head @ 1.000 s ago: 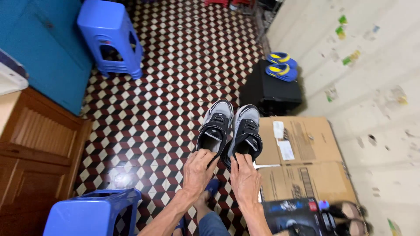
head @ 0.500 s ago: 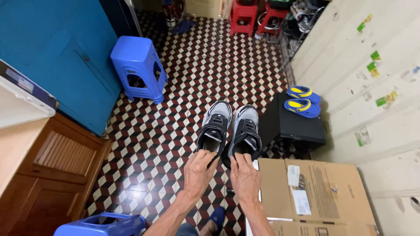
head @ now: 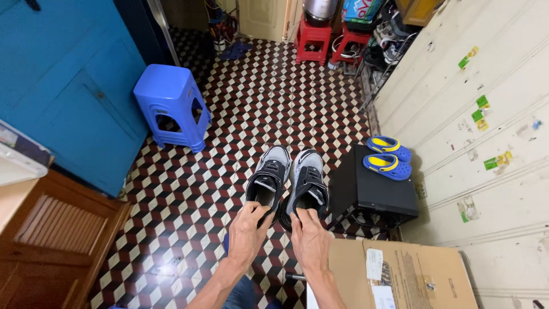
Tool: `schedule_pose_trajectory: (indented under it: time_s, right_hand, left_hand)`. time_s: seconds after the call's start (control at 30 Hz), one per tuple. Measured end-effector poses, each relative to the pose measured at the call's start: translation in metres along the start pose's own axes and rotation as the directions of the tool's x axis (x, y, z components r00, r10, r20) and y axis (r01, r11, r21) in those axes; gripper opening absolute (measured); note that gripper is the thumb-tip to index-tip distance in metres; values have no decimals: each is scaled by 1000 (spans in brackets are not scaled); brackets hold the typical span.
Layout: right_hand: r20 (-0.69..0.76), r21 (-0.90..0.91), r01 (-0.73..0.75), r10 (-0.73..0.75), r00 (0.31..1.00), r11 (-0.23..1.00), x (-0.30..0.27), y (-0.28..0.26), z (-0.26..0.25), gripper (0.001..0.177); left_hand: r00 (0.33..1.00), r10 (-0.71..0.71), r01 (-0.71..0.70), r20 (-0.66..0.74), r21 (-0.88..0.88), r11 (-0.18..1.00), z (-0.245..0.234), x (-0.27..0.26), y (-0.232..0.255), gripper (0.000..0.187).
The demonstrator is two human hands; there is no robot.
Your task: Organizing shoes by picking them up from a box, brushing them, and placing them into a shoe rack
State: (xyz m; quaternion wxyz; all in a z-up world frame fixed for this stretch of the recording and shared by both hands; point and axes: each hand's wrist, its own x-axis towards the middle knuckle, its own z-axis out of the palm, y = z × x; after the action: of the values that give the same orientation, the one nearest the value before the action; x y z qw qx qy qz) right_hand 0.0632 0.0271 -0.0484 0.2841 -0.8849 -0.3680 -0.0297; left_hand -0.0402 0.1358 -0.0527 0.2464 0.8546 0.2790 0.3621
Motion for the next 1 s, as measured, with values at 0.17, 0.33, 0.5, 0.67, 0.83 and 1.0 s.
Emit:
schedule_pose_trajectory:
  time_s: [0.17, 0.33, 0.5, 0.67, 0.83, 1.0]
  right_hand:
    - [11, -7, -36, 36, 999, 999, 45, 6, 9, 12]
    - [-21, -53, -70, 69, 997, 996, 113, -1, 32, 12]
    - [21, -34, -88, 89, 996, 996, 186, -25, 58, 14]
    - [27, 1, -70, 70, 997, 998, 244, -56, 88, 15]
    - [68, 99, -88, 81, 994, 991, 281, -80, 107, 17]
    - [106, -4, -115, 115, 988, 993, 312, -85, 127, 16]
  left_hand:
    - [999, 29, -29, -20, -35, 999, 31, 40, -23, 14]
    - [999, 48, -50, -24, -86, 995, 50, 106, -51, 13]
    - [993, -78, 85, 92, -79, 993, 56, 175, -94, 15]
    - [995, -53, 56, 80, -31, 998, 46, 235, -135, 15]
    - [997, -44, 47, 69, -54, 997, 44, 271, -168, 16]
    - [985, -134, 137, 105, -19, 990, 57, 294, -193, 16]
